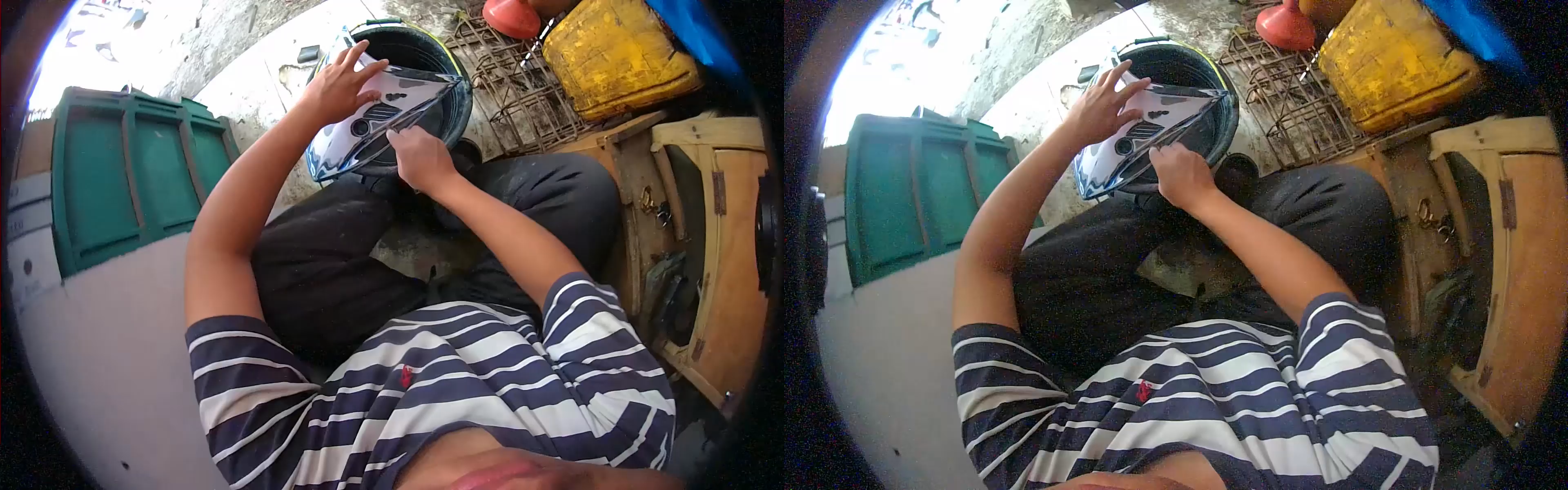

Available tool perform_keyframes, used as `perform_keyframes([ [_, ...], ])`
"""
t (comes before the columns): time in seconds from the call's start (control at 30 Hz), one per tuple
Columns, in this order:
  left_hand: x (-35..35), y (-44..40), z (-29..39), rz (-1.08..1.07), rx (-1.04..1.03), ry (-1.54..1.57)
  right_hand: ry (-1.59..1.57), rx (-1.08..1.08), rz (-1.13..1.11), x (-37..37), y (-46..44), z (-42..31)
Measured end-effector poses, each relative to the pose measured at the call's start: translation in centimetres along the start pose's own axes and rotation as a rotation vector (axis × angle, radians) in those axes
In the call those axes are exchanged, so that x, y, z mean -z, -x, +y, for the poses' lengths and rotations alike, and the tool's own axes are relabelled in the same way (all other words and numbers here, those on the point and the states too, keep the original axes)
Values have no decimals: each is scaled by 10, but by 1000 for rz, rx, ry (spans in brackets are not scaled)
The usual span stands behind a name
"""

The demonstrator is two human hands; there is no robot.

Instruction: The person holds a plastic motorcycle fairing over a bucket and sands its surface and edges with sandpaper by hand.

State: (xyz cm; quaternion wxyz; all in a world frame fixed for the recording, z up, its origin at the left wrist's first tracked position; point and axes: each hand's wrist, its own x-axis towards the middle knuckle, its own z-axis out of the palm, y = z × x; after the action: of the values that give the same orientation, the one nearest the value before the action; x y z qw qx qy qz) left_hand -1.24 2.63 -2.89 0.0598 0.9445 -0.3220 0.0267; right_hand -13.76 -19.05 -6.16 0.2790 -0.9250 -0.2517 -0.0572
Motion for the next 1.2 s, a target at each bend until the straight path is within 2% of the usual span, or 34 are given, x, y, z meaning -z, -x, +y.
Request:
perform_keyframes([
  [0.1,9,-4,7,-139,106,35,78,-96,45,10,-2,33],
  [0.17,15,-2,17,-196,178,60,100,-263,165,16,-6,50],
  [0.23,6,1,14,-163,187,57,125,-249,211,14,-7,56],
  [0.33,4,-3,19,-198,228,69,171,-70,-34,7,1,33],
  [0.43,-8,-2,33,-154,388,164,221,-139,-26,19,-2,31],
  [0.47,-13,1,37,-104,420,175,198,-208,76,14,-4,46],
  [0.5,-18,5,43,-1,402,204,172,-281,81,21,-9,55],
  [0.57,-27,12,45,54,426,254,180,-289,194,17,-9,58],
  [0.7,-31,14,44,83,454,284,247,83,85,0,5,35],
  [0.73,-31,15,45,79,459,266,260,104,135,0,4,37],
  [0.83,-33,15,46,82,450,261,342,-160,45,18,-12,70],
  [0.9,-23,11,47,69,405,196,127,-328,264,17,-17,91],
  [0.93,-20,8,46,42,425,170,137,-370,261,19,-18,89],
  [1.07,-12,-6,32,-43,468,150,55,-101,225,9,-6,72],
  [1.1,-31,-6,14,35,388,153,39,-178,231,11,-3,71],
  [1.17,-49,-3,4,95,453,181,-16,-277,227,17,-10,74],
  [1.2,-43,-1,12,78,499,198,17,-253,303,9,-12,87],
])
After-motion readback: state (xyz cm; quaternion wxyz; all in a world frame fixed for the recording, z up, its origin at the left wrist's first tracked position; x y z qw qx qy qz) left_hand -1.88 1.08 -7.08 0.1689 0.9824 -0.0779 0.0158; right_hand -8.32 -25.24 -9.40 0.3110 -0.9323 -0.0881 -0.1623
